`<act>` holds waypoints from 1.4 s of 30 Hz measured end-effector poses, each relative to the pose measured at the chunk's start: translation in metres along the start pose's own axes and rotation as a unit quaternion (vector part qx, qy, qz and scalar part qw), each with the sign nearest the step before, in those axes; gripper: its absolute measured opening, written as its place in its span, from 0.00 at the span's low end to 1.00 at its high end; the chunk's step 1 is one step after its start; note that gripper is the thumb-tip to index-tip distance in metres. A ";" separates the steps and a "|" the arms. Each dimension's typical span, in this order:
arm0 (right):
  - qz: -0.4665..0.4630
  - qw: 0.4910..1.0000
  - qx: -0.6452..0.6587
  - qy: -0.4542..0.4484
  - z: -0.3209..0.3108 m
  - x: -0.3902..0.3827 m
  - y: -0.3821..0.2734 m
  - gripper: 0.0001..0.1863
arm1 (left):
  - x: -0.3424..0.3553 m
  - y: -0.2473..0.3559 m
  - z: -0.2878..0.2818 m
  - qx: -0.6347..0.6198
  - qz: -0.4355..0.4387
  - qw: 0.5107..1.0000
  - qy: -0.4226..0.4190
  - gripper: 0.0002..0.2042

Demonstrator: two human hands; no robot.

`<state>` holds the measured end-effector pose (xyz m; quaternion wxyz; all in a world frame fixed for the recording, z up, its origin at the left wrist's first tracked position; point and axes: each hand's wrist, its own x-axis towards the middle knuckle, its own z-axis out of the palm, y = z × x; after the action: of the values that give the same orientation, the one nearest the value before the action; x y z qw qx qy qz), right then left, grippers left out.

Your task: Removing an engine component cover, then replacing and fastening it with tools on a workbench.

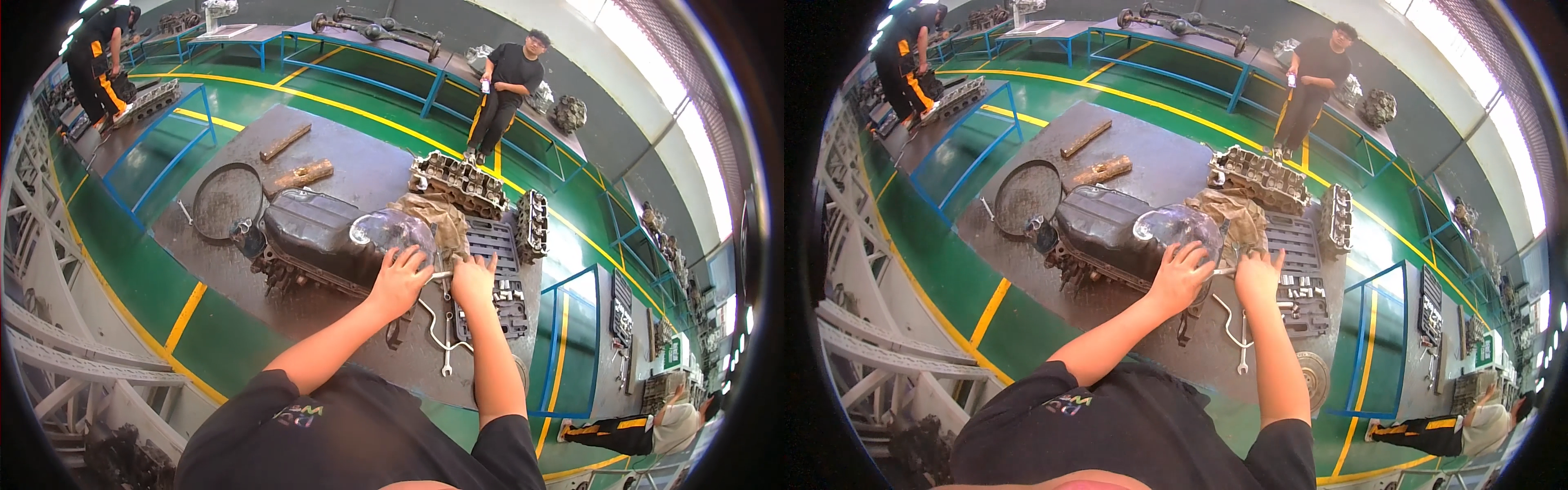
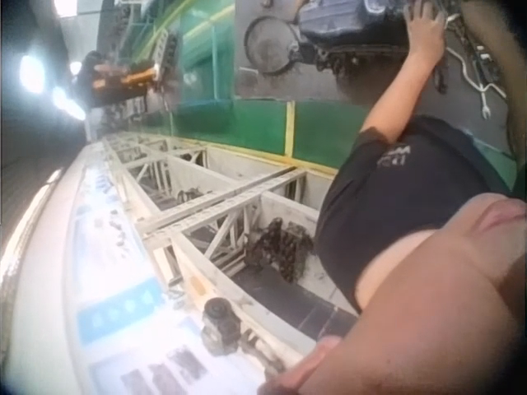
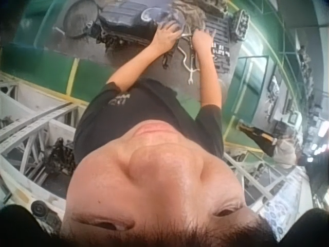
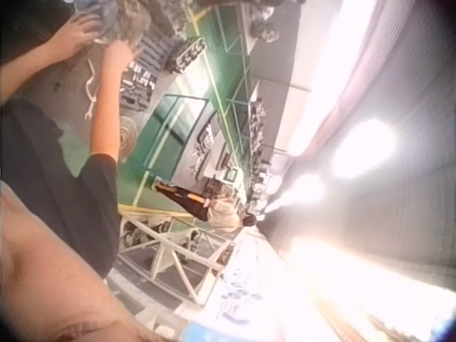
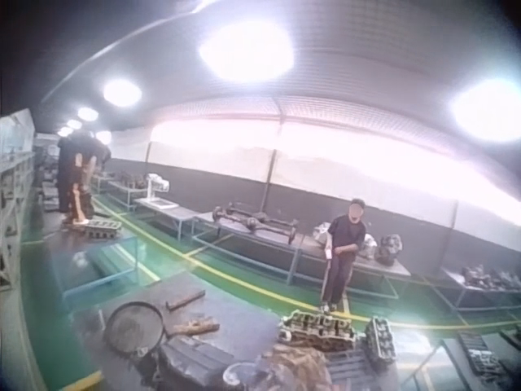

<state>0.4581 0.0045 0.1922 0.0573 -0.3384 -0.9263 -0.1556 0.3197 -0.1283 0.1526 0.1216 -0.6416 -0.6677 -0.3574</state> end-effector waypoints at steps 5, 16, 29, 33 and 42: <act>0.017 0.949 0.048 -0.312 -0.038 -0.014 -0.037 0.16 | -0.008 -0.012 -0.025 0.038 -0.023 0.997 -0.060 0.24; -0.113 0.935 0.072 -0.327 -0.055 0.011 -0.029 0.16 | -0.009 -0.023 -0.046 0.007 -0.012 0.990 -0.143 0.30; -0.099 0.980 -0.065 -0.159 -0.016 0.015 -0.013 0.17 | -0.007 -0.029 -0.041 0.011 -0.013 0.990 -0.137 0.33; -0.153 0.934 0.041 -0.320 -0.048 -0.001 -0.026 0.24 | -0.004 -0.023 -0.049 0.041 -0.022 0.986 -0.161 0.35; -0.069 0.883 0.075 -0.458 -0.049 -0.003 -0.028 0.19 | -0.004 -0.009 -0.028 -0.020 0.049 0.987 -0.152 0.24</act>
<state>0.4425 -0.0335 0.2312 -0.3585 -0.3021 -0.8794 0.0834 0.3040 -0.1483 0.1669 0.0233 -0.7223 -0.6394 -0.2625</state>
